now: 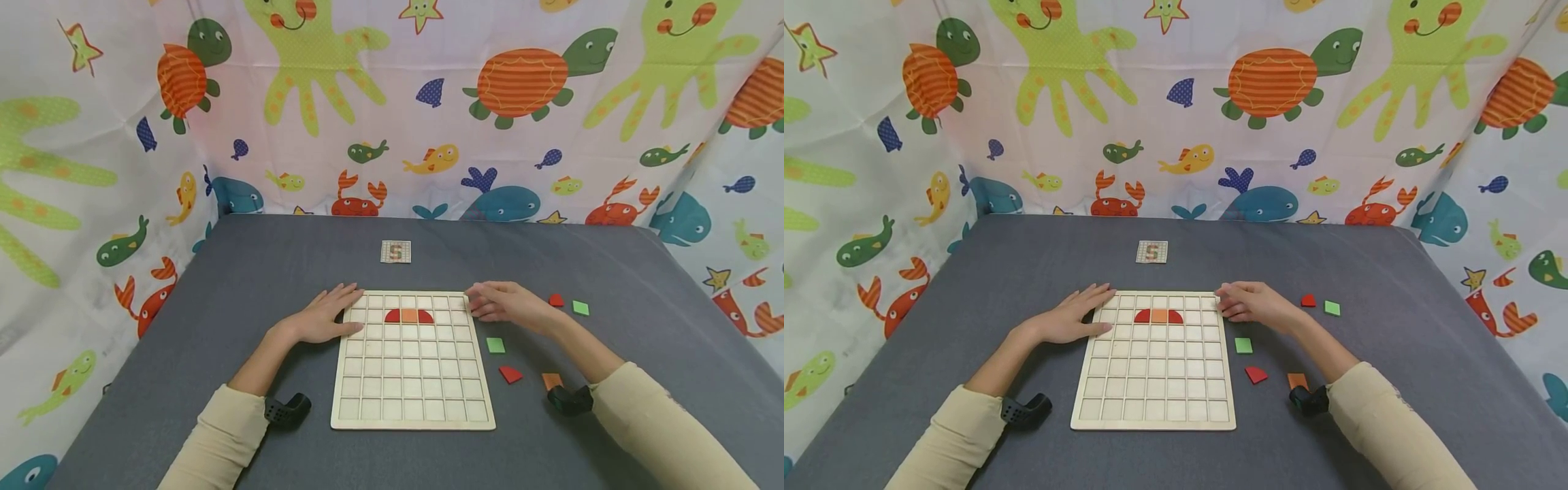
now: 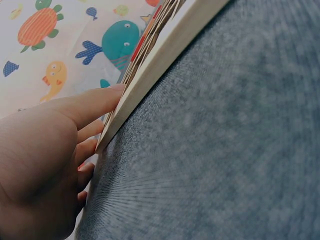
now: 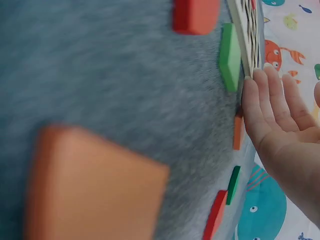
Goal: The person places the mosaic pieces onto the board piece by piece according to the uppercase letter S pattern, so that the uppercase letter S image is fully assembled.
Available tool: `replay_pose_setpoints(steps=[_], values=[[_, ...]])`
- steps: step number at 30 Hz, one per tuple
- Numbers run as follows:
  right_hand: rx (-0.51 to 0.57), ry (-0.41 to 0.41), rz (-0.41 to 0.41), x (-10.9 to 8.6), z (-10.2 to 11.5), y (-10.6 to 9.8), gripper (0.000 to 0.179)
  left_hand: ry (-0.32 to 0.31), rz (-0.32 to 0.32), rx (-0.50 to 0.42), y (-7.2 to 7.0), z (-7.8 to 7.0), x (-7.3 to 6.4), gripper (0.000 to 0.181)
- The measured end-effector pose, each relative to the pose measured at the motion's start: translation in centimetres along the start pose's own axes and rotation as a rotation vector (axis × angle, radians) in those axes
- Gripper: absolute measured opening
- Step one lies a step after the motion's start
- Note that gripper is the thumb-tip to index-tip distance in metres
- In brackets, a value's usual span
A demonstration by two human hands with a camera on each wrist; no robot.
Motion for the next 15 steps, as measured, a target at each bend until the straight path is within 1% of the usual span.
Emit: replay_pose_setpoints(steps=[6,12,15], values=[[-0.016,-0.008,0.024,-1.1,-0.9,-0.4,0.058,-0.004,-0.002,-0.007,-0.2,-0.1,0.0,0.073],[-0.059,-0.035,0.062,-2.4,-1.3,-0.4,0.052,-0.007,-0.006,-0.003,-0.2,-0.2,0.0,0.073],[-0.100,-0.063,0.052,-3.0,-1.4,-0.4,0.047,-0.003,-0.008,-0.005,-0.2,-0.2,0.0,0.073]])
Point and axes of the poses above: each hand's wrist, its own x-axis towards the middle knuckle, its own y-axis out of the palm, z = x × y, the point moved 3 cm from there along x, towards the middle knuckle, and after that the axes turned 5 degrees about -z, right-handed, at the moved point
